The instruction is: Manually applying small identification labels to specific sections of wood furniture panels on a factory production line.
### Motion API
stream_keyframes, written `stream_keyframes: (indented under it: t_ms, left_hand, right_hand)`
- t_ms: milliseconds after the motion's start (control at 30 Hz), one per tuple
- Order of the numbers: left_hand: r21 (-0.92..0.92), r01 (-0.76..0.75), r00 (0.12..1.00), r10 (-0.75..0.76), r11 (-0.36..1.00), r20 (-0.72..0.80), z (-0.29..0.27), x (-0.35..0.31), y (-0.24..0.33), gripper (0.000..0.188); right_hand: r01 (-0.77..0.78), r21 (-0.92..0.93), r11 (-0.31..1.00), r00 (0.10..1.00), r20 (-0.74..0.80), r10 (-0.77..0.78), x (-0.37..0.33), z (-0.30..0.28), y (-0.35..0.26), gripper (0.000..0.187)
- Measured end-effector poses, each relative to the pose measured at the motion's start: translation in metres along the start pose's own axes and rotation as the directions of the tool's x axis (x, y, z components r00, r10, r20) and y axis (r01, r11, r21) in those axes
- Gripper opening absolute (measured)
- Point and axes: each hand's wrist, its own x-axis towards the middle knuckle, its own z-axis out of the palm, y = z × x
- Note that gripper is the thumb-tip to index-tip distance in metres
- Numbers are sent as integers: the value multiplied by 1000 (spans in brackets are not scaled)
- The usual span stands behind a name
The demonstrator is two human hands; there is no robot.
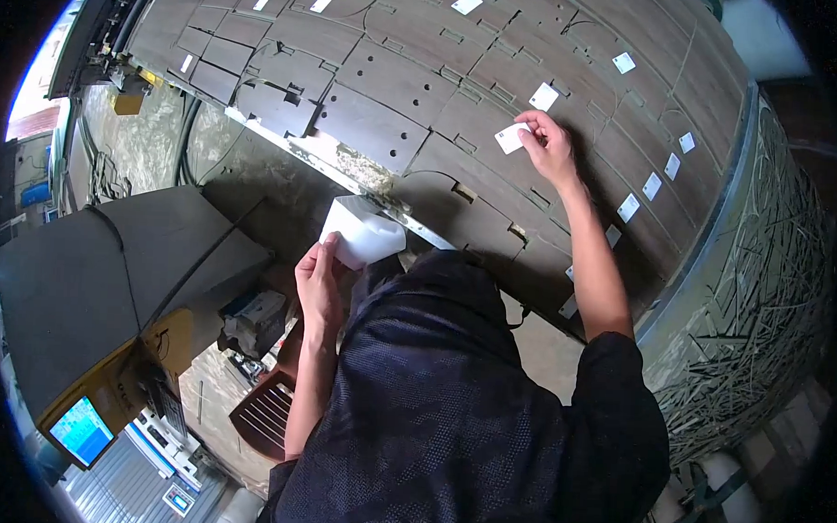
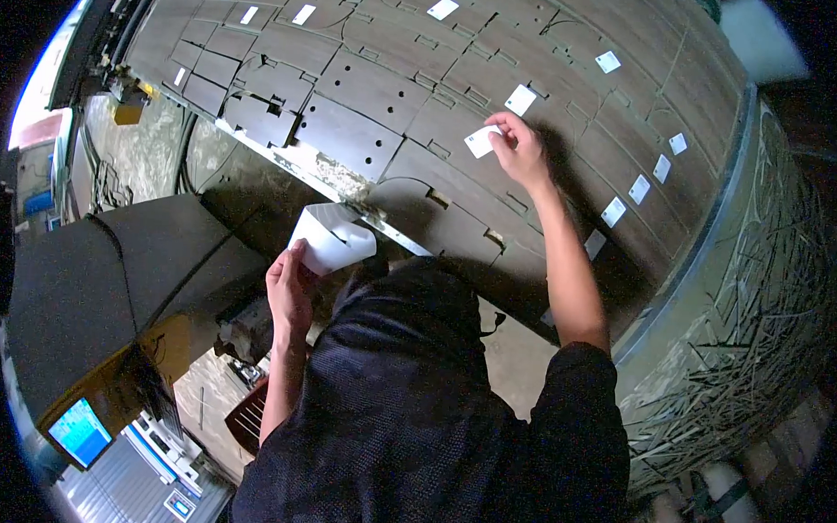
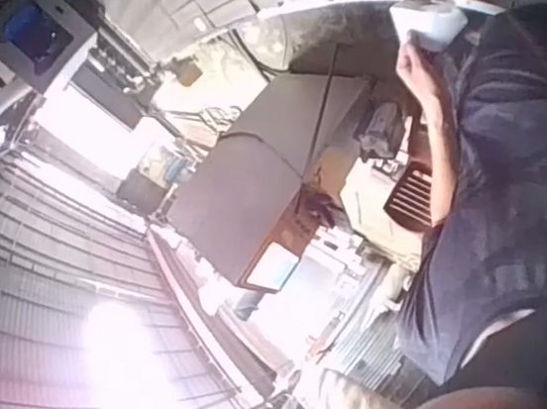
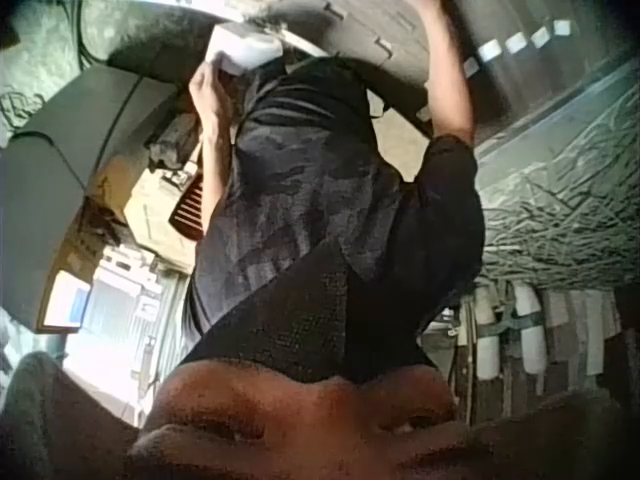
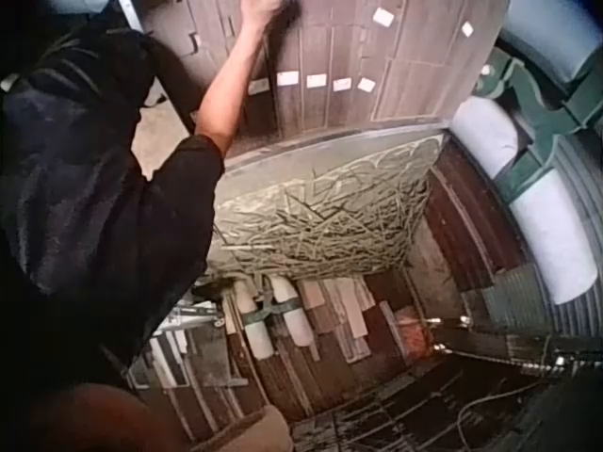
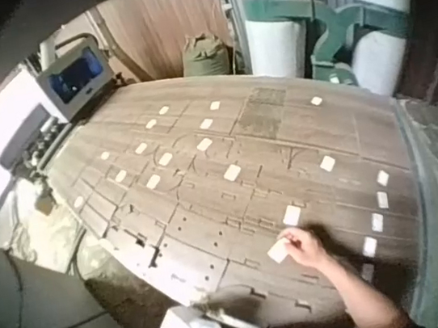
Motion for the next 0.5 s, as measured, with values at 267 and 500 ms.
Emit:
stream_keyframes:
  t_ms: [267, 500]
  left_hand:
    - [15, -15, 1000, 15, 1000, 7, 5, -1, 3, 25]
    - [49, -12, 1000, 12, 999, -4, 10, -2, 7, 26]
  right_hand:
    - [-4, -12, 1000, 1000, -1, 4, -1, -1, -1, 20]
    - [-2, -14, 1000, 1000, -10, 2, -1, -2, 4, 20]
